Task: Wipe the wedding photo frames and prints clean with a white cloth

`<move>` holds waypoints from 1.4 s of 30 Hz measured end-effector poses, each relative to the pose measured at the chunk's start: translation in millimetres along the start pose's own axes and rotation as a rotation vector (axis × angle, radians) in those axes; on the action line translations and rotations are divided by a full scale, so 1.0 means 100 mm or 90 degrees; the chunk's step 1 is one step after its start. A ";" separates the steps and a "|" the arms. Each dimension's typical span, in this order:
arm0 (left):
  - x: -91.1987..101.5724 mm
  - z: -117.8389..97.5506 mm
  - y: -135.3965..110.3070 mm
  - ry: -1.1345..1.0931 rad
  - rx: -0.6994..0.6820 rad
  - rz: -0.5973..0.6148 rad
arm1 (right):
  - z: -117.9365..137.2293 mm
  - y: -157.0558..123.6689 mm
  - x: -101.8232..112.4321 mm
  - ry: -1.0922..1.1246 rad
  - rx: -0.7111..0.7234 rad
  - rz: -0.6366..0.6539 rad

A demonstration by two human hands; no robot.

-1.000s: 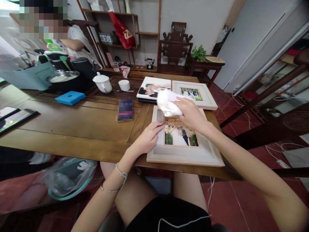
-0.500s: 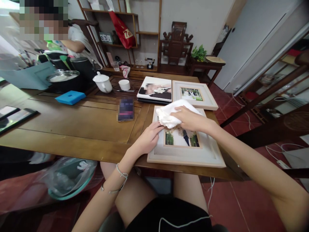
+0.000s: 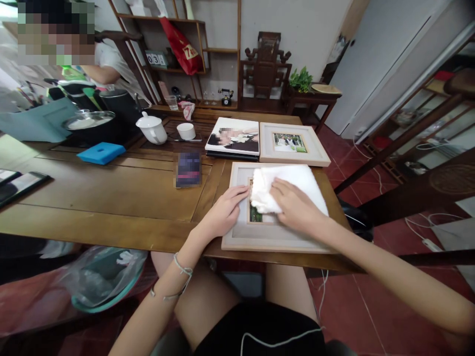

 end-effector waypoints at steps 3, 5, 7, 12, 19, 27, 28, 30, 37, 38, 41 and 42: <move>0.01 -0.01 0.00 0.005 0.002 0.003 | 0.36 -0.24 0.21 0.017 0.001 0.061; 0.02 -0.02 0.01 0.010 0.011 0.013 | 0.53 -0.40 0.36 0.051 0.040 0.105; 0.03 -0.04 0.02 0.012 0.019 0.018 | 0.63 -0.51 0.46 0.076 0.075 0.128; 0.01 -0.04 0.02 0.008 0.014 0.006 | 0.59 -0.37 0.37 0.014 0.015 0.094; 0.00 -0.03 0.01 0.018 0.010 -0.011 | 0.21 0.23 0.07 -0.075 -0.104 -0.004; 0.00 -0.03 0.00 0.008 0.015 -0.005 | 0.30 -0.17 0.21 0.047 0.035 0.159; 0.00 -0.02 0.00 0.005 0.014 -0.005 | 0.35 -0.27 0.28 0.066 0.057 0.189; 0.00 -0.02 0.00 -0.002 0.012 -0.007 | 0.41 -0.44 0.39 0.108 0.100 0.231; -0.01 -0.01 0.00 -0.006 0.014 -0.001 | -0.01 -0.30 0.06 0.154 0.056 0.052; -0.01 -0.01 -0.01 -0.007 0.014 0.000 | -0.12 -0.23 -0.01 0.146 0.032 0.022; -0.01 -0.02 -0.01 -0.016 0.012 -0.008 | -0.43 0.00 -0.12 0.099 -0.051 -0.039; 0.00 -0.02 -0.01 -0.019 0.013 -0.010 | -0.50 0.07 -0.13 0.079 -0.076 -0.052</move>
Point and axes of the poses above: each hand's wrist, its own y-axis towards the middle knuckle, its own x-axis out of the back of the hand, z = x × y, the point moved 1 cm from there along y, towards the middle knuckle, and after that the axes turned 12 degrees about -x, right-handed, at the moved point
